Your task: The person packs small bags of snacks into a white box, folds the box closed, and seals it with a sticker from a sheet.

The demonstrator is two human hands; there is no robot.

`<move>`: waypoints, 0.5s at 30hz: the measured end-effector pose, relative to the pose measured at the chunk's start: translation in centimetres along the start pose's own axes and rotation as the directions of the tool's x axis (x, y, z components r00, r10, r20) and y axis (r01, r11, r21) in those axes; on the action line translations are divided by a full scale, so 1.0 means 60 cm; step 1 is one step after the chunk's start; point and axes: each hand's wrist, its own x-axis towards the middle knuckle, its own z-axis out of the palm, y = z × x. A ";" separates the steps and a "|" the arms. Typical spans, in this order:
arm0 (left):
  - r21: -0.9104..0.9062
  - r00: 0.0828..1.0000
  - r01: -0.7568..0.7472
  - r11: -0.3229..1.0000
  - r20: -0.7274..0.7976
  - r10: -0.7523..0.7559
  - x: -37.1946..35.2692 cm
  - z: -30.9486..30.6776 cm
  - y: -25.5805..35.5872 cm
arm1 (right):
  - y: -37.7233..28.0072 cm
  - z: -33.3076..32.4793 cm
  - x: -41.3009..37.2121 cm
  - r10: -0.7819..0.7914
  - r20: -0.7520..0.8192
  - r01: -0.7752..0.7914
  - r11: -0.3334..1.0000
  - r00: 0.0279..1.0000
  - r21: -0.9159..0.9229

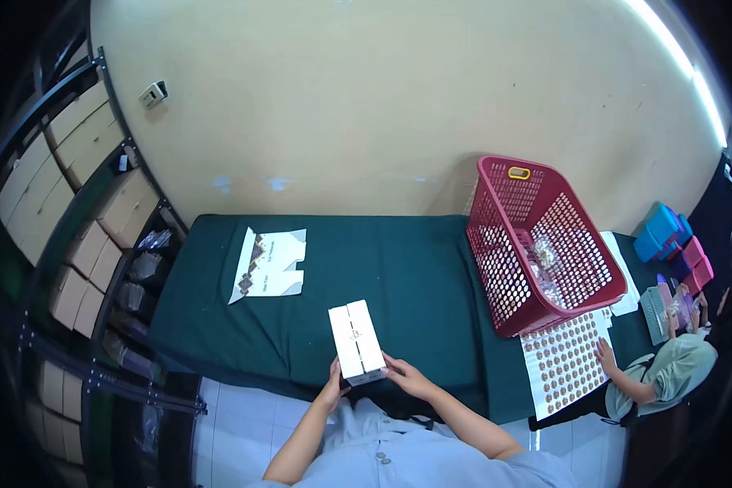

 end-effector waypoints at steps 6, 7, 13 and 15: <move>-0.167 0.992 -0.045 0.985 -0.125 0.024 -0.146 0.083 -0.071 | -0.018 0.019 -0.107 -0.015 0.100 0.024 0.996 0.995 -0.090; -0.209 0.987 -0.064 0.976 -0.158 0.031 -0.169 0.097 -0.083 | -0.025 0.023 -0.107 -0.014 0.166 0.033 0.993 0.986 -0.111; -0.521 0.913 -0.321 0.791 -0.391 0.114 -0.322 0.054 -0.165 | -0.097 0.136 -0.114 -0.275 0.515 0.394 0.909 0.812 -0.135; -0.481 0.860 -0.423 0.768 -0.479 0.174 -0.390 0.037 -0.193 | -0.118 0.200 -0.130 -0.334 0.636 0.506 0.856 0.696 -0.104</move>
